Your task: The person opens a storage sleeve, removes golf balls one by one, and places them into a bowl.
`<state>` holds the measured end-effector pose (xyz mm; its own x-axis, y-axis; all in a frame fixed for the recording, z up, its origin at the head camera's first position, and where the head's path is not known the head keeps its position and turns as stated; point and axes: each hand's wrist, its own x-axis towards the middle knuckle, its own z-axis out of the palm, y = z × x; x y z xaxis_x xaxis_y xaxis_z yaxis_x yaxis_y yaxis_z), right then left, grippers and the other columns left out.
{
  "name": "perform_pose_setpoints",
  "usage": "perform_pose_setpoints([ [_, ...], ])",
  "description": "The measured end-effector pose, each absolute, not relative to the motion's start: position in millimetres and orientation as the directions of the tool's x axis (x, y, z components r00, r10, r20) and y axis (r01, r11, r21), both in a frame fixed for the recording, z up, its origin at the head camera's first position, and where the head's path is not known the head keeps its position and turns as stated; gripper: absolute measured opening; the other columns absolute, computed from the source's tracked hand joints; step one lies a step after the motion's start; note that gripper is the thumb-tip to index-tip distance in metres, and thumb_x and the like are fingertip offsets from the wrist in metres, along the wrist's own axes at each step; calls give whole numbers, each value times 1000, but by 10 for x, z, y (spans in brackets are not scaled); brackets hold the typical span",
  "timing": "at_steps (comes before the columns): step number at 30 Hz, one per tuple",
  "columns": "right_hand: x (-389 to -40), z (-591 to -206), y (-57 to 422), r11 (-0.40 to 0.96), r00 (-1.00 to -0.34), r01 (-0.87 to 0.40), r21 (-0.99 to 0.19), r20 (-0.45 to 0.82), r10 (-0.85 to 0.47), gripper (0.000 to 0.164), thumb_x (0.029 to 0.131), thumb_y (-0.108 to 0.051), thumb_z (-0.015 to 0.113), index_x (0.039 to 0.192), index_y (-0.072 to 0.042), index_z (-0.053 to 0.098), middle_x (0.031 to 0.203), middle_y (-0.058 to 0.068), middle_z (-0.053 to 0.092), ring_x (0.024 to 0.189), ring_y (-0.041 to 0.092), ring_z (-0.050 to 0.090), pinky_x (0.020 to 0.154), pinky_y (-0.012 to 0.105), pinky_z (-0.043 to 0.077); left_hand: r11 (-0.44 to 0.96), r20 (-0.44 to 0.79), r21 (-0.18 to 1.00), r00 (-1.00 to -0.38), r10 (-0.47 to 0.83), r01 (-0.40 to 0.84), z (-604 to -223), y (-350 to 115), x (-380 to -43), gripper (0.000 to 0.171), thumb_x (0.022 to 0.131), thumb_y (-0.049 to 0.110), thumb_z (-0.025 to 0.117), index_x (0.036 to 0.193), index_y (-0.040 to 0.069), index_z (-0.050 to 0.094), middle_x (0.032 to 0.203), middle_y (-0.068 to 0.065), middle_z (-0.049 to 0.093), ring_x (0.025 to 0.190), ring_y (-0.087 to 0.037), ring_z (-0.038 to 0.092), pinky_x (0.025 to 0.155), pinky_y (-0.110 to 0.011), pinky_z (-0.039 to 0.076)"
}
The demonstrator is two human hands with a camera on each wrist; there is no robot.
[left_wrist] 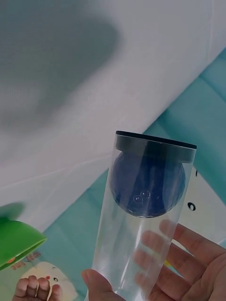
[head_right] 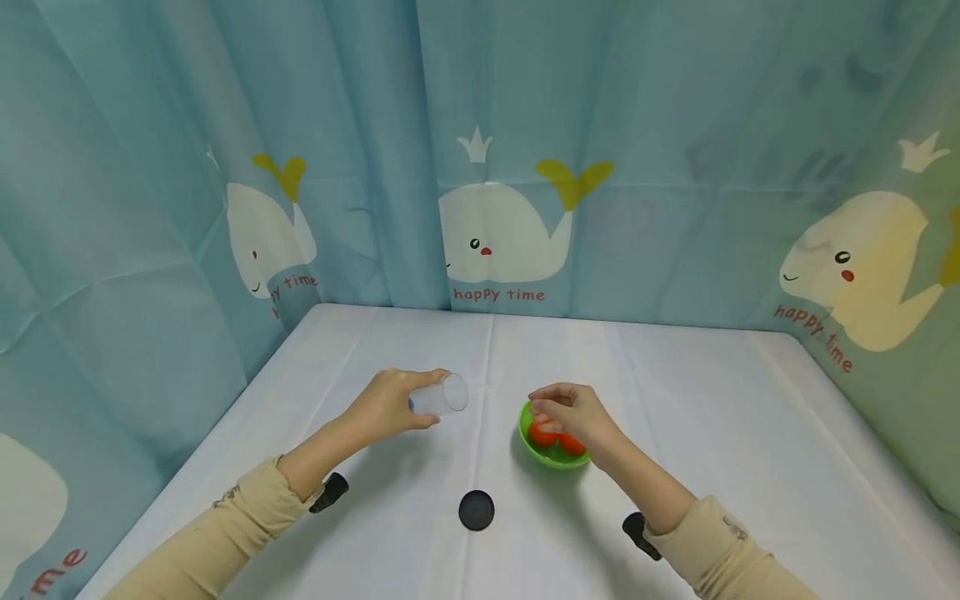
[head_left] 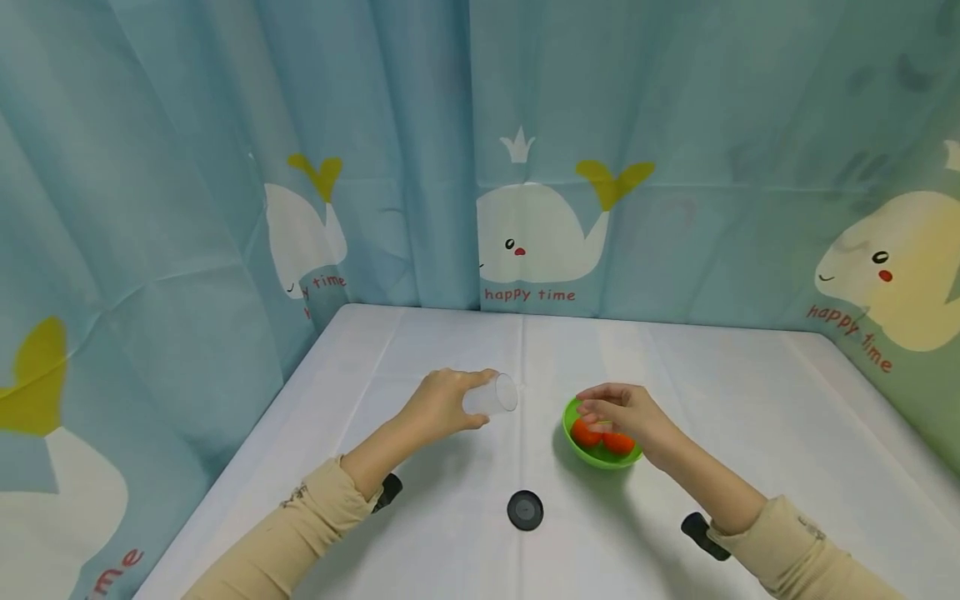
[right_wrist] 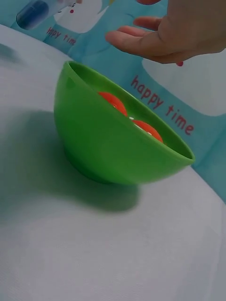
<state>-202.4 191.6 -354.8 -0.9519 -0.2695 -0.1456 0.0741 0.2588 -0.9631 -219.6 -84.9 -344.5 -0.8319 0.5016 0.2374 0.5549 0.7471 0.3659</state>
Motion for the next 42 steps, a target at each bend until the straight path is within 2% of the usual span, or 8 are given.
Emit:
perform_pose_setpoints([
  [7, -1988, -3519, 1896, 77, -906, 209, -975, -222, -361, 43, 97, -17, 52, 125, 15, 46, 93, 1, 67, 85, 10, 67, 81, 23, 55, 751, 238, 350, -829, 507, 560, -3456, -852, -2193, 58, 72, 18, 81, 126, 10, 61, 110, -13, 70, 93, -28, 67, 80, -41, 52],
  [13, -1968, -3511, 1890, -46, -863, 315, -948, -266, -430, 24, 97, -18, 50, 114, -4, 59, 96, 2, 65, 90, 13, 67, 86, 27, 54, 746, 236, 333, -817, 527, 577, -3429, -837, -2190, 58, 73, 18, 81, 127, 9, 61, 111, -12, 69, 94, -28, 67, 83, -42, 52],
  [16, -1958, -3504, 1870, -74, -843, 358, -931, -288, -454, 22, 98, -20, 47, 112, -7, 59, 100, 5, 63, 93, 16, 67, 87, 27, 53, 743, 233, 326, -812, 535, 584, -3417, -824, -2192, 58, 73, 18, 81, 127, 10, 60, 114, -10, 69, 95, -27, 67, 86, -42, 51],
  [24, -1955, -3524, 1747, -161, -827, 430, -888, -316, -465, 20, 98, -18, 47, 105, -6, 61, 98, 8, 64, 95, 18, 67, 88, 28, 53, 741, 233, 297, -799, 555, 602, -3408, -784, -2178, 58, 73, 17, 80, 127, 9, 60, 118, -9, 67, 97, -27, 67, 86, -41, 52],
  [31, -1961, -3530, 1648, -226, -827, 472, -852, -339, -447, 33, 99, -17, 46, 124, 5, 47, 102, 10, 63, 97, 21, 65, 89, 29, 53, 735, 252, 235, -770, 586, 636, -3391, -724, -2171, 57, 74, 18, 80, 127, 10, 60, 119, -6, 67, 100, -23, 67, 85, -37, 53],
  [37, -1956, -3521, 1581, -263, -822, 493, -829, -345, -454, 34, 99, -16, 46, 124, 6, 46, 105, 14, 60, 98, 22, 64, 91, 29, 52, 717, 264, 247, -758, 597, 651, -3366, -667, -2158, 56, 74, 13, 79, 127, 10, 60, 119, -7, 66, 106, -25, 65, 88, -40, 52],
  [42, -1950, -3518, 1546, -293, -817, 500, -815, -333, -470, 45, 100, -17, 44, 134, 10, 33, 106, 14, 59, 97, 22, 64, 91, 29, 52, 702, 274, 262, -749, 603, 662, -3364, -633, -2139, 55, 74, 9, 78, 126, 11, 60, 116, -10, 65, 102, -28, 64, 85, -43, 52],
])
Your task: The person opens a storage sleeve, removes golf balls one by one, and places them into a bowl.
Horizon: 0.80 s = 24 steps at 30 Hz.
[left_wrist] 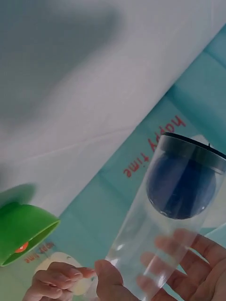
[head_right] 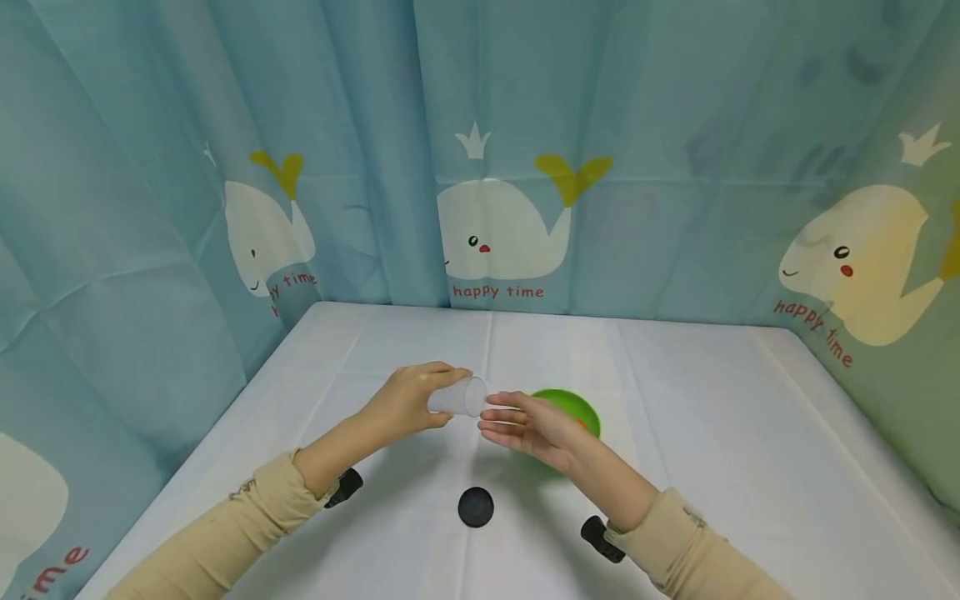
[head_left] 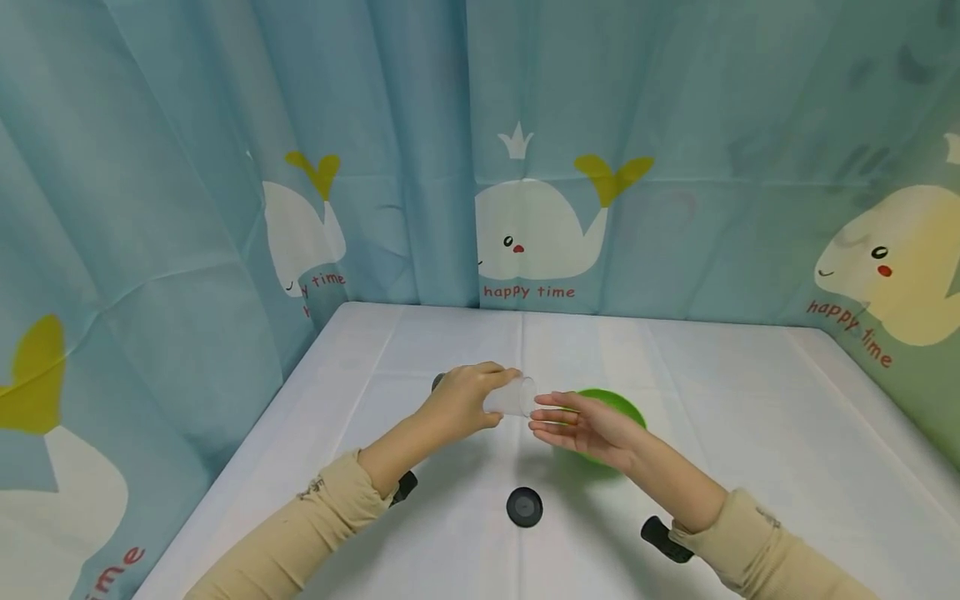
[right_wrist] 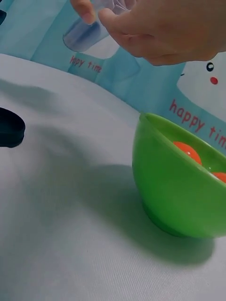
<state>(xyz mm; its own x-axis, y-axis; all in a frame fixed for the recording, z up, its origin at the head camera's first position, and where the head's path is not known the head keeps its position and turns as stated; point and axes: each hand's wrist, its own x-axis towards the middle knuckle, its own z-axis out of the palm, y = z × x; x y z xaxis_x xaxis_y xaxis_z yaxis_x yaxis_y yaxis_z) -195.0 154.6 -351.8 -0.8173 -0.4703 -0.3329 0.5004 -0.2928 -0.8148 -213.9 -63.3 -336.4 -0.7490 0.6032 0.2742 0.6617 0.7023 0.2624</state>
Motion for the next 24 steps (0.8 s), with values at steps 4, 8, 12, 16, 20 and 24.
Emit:
perform_pose_setpoints([
  [4, -1946, -3510, 1520, -313, -813, 512, -800, -332, -479, 47, 100, -17, 43, 136, 10, 29, 106, 14, 58, 97, 22, 64, 91, 30, 52, 673, 296, 268, -724, 623, 689, -3364, -612, -2136, 55, 74, 5, 78, 126, 10, 60, 115, -11, 65, 103, -28, 63, 87, -42, 52],
  [8, -1943, -3500, 1503, -340, -813, 521, -783, -335, -476, 44, 100, -17, 43, 134, 9, 31, 105, 14, 58, 95, 22, 65, 90, 30, 53, 654, 326, 240, -694, 642, 718, -3364, -598, -2135, 55, 74, 3, 77, 125, 10, 61, 115, -10, 65, 105, -26, 62, 91, -40, 50],
  [12, -1944, -3491, 1485, -359, -812, 527, -770, -331, -481, 41, 100, -17, 44, 131, 8, 34, 103, 14, 58, 95, 23, 65, 90, 30, 53, 649, 370, 172, -660, 654, 741, -3367, -599, -2135, 53, 72, 3, 78, 123, 10, 62, 112, -8, 65, 106, -24, 61, 95, -39, 47],
  [16, -1944, -3485, 1465, -361, -809, 531, -766, -332, -486, 40, 100, -17, 44, 130, 8, 34, 102, 14, 57, 94, 22, 65, 89, 30, 53, 643, 404, 115, -627, 667, 758, -3366, -603, -2143, 52, 71, 2, 79, 120, 10, 64, 110, -6, 66, 106, -22, 61, 96, -37, 46],
  [20, -1943, -3491, 1449, -361, -809, 532, -766, -335, -483, 42, 100, -16, 43, 133, 8, 32, 102, 13, 58, 94, 21, 64, 88, 30, 53, 641, 419, 66, -604, 677, 764, -3372, -599, -2154, 53, 69, 0, 80, 118, 12, 64, 108, -5, 66, 106, -22, 61, 96, -36, 46],
  [24, -1937, -3498, 1434, -364, -815, 525, -769, -332, -475, 41, 100, -14, 40, 133, 8, 30, 100, 12, 59, 93, 20, 64, 88, 29, 53, 634, 447, 15, -572, 688, 774, -3382, -599, -2161, 53, 68, -2, 80, 116, 14, 65, 107, -3, 66, 105, -20, 60, 96, -35, 46],
])
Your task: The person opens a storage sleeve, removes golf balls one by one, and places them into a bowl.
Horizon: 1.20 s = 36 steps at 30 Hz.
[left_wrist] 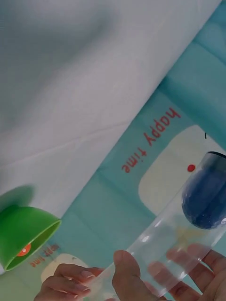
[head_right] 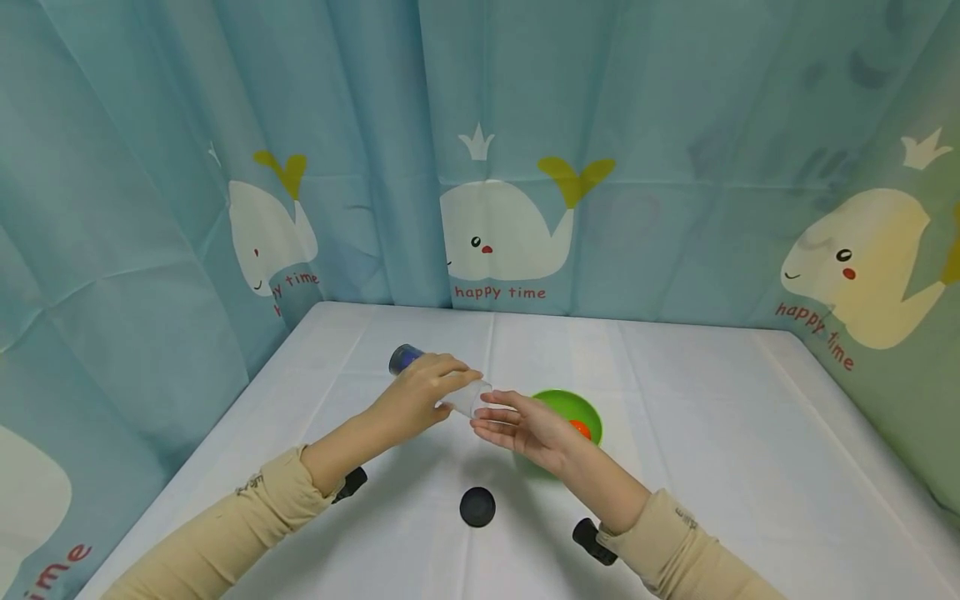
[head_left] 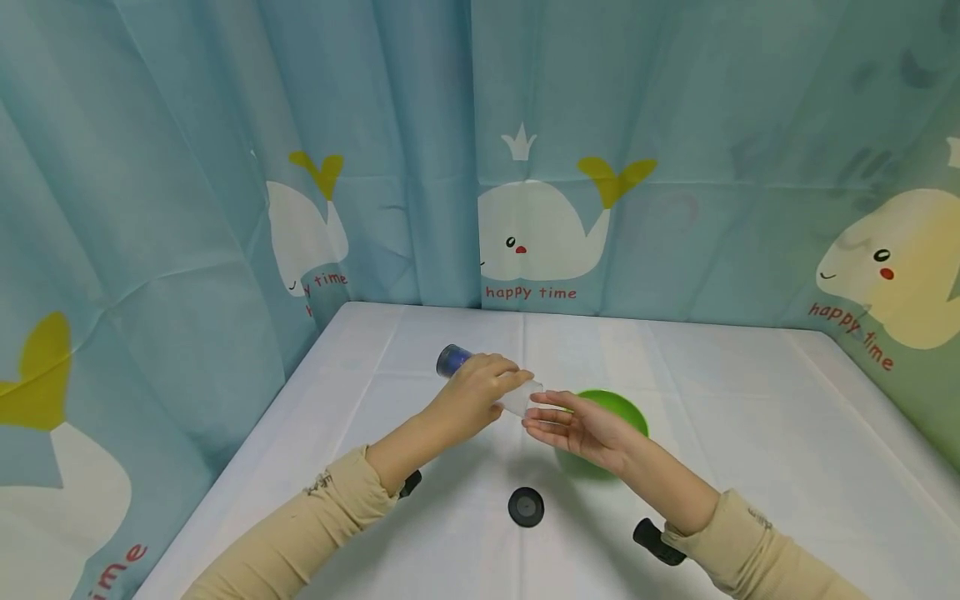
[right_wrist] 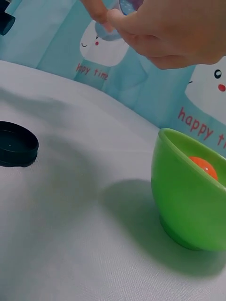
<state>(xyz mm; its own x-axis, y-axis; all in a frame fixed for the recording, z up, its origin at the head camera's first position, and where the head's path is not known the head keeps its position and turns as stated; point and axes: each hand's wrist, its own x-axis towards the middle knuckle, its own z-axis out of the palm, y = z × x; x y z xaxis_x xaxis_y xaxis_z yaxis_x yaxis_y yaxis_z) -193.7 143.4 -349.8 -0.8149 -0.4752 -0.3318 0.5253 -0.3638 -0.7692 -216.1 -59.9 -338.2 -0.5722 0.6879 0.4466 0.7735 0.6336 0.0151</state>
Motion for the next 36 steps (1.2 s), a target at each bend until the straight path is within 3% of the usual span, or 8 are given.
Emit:
perform_pose_setpoints([
  [7, -1937, -3484, 1409, -382, -829, 516, -767, -336, -446, 32, 100, -14, 41, 125, 5, 37, 99, 11, 59, 93, 19, 65, 88, 28, 53, 625, 487, -75, -518, 703, 777, -3369, -587, -2182, 52, 68, -5, 78, 115, 14, 66, 105, -1, 67, 102, -18, 60, 94, -33, 46],
  [13, -1937, -3490, 1397, -407, -831, 519, -751, -334, -444, 32, 100, -16, 43, 124, 4, 37, 101, 12, 58, 94, 20, 65, 88, 29, 53, 637, 476, -144, -511, 715, 757, -3357, -590, -2190, 51, 69, -3, 78, 115, 16, 67, 107, -1, 68, 104, -20, 60, 97, -33, 45],
  [18, -1945, -3499, 1392, -421, -832, 514, -747, -315, -456, 31, 99, -14, 45, 124, 2, 36, 101, 12, 61, 94, 21, 66, 89, 29, 53, 624, 504, -188, -470, 724, 759, -3344, -588, -2217, 48, 69, -6, 77, 112, 15, 69, 104, 0, 68, 101, -19, 61, 94, -31, 47],
  [28, -1945, -3478, 1395, -427, -828, 501, -753, -274, -490, 61, 98, -11, 47, 145, 8, 13, 114, 17, 56, 99, 24, 66, 93, 29, 51, 634, 517, -175, -478, 710, 753, -3331, -624, -2258, 46, 68, -5, 79, 109, 14, 70, 101, -1, 69, 98, -19, 61, 91, -32, 48],
  [36, -1955, -3464, 1388, -466, -828, 515, -720, -277, -487, 67, 97, -9, 50, 146, 7, 7, 128, 25, 34, 97, 24, 66, 91, 27, 51, 635, 522, -166, -480, 705, 754, -3307, -630, -2267, 46, 70, -7, 75, 111, 13, 69, 101, -2, 69, 98, -20, 61, 91, -33, 48],
])
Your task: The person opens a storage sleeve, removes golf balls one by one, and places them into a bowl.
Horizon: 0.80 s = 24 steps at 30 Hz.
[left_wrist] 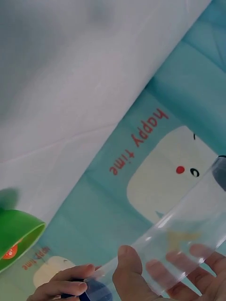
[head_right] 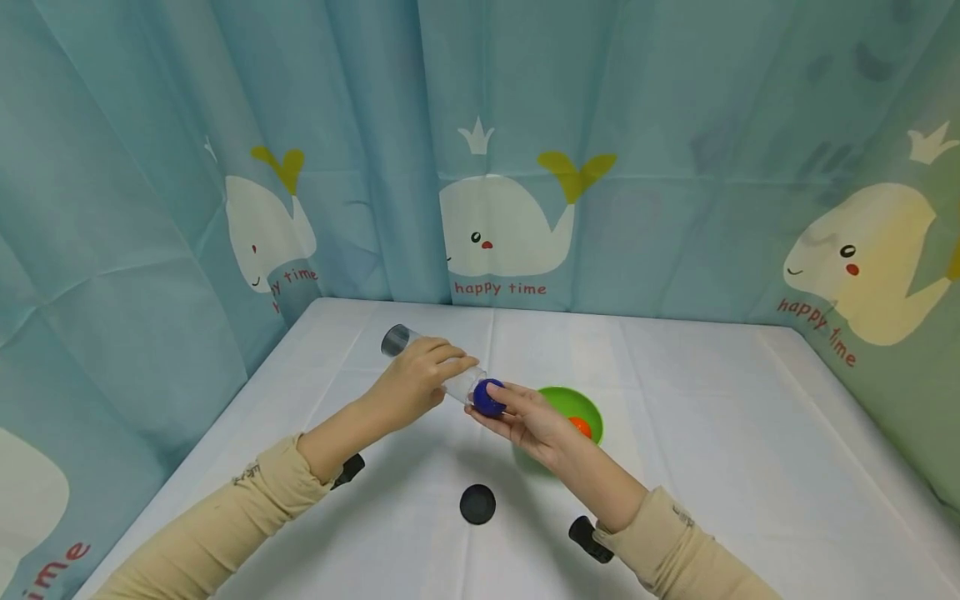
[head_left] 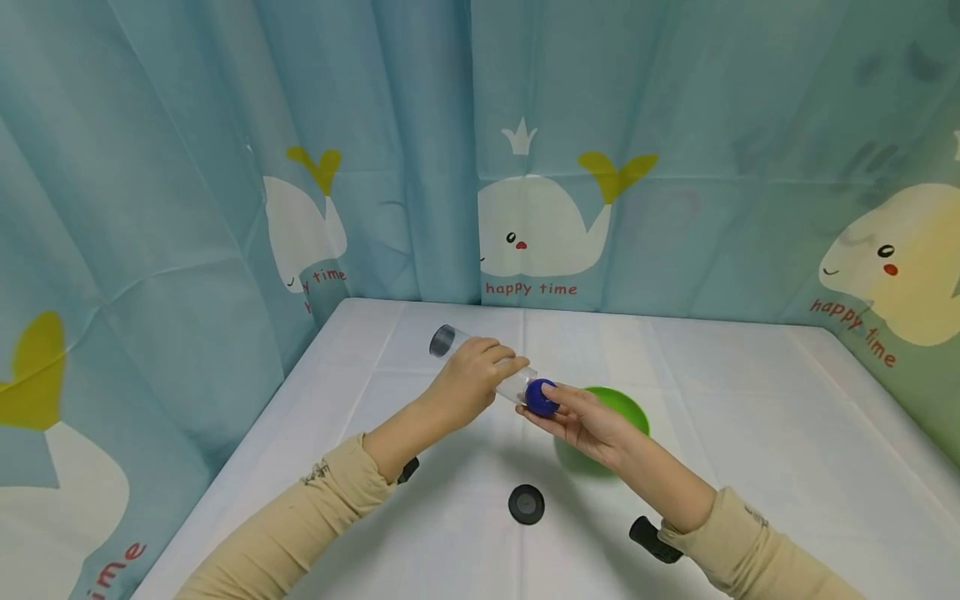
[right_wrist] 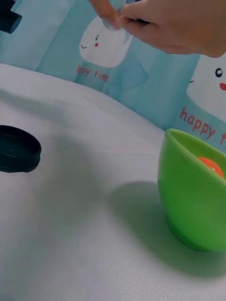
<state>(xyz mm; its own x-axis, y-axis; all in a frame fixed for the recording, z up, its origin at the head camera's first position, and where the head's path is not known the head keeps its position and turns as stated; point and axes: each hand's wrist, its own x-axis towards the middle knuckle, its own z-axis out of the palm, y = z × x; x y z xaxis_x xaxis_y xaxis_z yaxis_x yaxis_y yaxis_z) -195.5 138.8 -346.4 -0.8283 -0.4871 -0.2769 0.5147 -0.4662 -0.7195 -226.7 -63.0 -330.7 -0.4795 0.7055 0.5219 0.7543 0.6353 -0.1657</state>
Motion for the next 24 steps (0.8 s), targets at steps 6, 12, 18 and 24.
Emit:
perform_pose_setpoints([
  [6, -1955, -3488, 1411, -451, -832, 508, -734, -282, -477, 65, 97, -8, 48, 145, 8, 8, 119, 22, 46, 97, 24, 67, 91, 27, 51, 639, 500, -159, -496, 710, 753, -3331, -635, -2261, 49, 69, -5, 77, 113, 13, 67, 103, -2, 68, 99, -21, 61, 92, -33, 48],
  [12, -1953, -3486, 1434, -430, -836, 497, -753, -282, -471, 66, 97, -9, 50, 145, 9, 10, 109, 16, 57, 98, 22, 66, 91, 27, 51, 645, 504, -159, -500, 704, 748, -3352, -629, -2271, 49, 70, -5, 76, 114, 14, 67, 104, -2, 68, 102, -20, 61, 93, -33, 48],
  [18, -1961, -3484, 1450, -416, -838, 486, -768, -275, -471, 60, 96, -9, 52, 142, 10, 18, 106, 15, 61, 98, 23, 67, 91, 28, 51, 657, 532, -150, -499, 684, 739, -3360, -657, -2282, 47, 70, -7, 75, 111, 13, 68, 103, -3, 69, 100, -20, 62, 92, -33, 48],
  [24, -1969, -3481, 1476, -392, -833, 488, -780, -283, -475, 61, 96, -8, 53, 142, 10, 17, 115, 17, 57, 97, 23, 67, 91, 28, 51, 663, 509, -96, -536, 674, 742, -3369, -689, -2289, 49, 68, -7, 75, 113, 11, 67, 106, -4, 69, 101, -21, 62, 93, -34, 48],
])
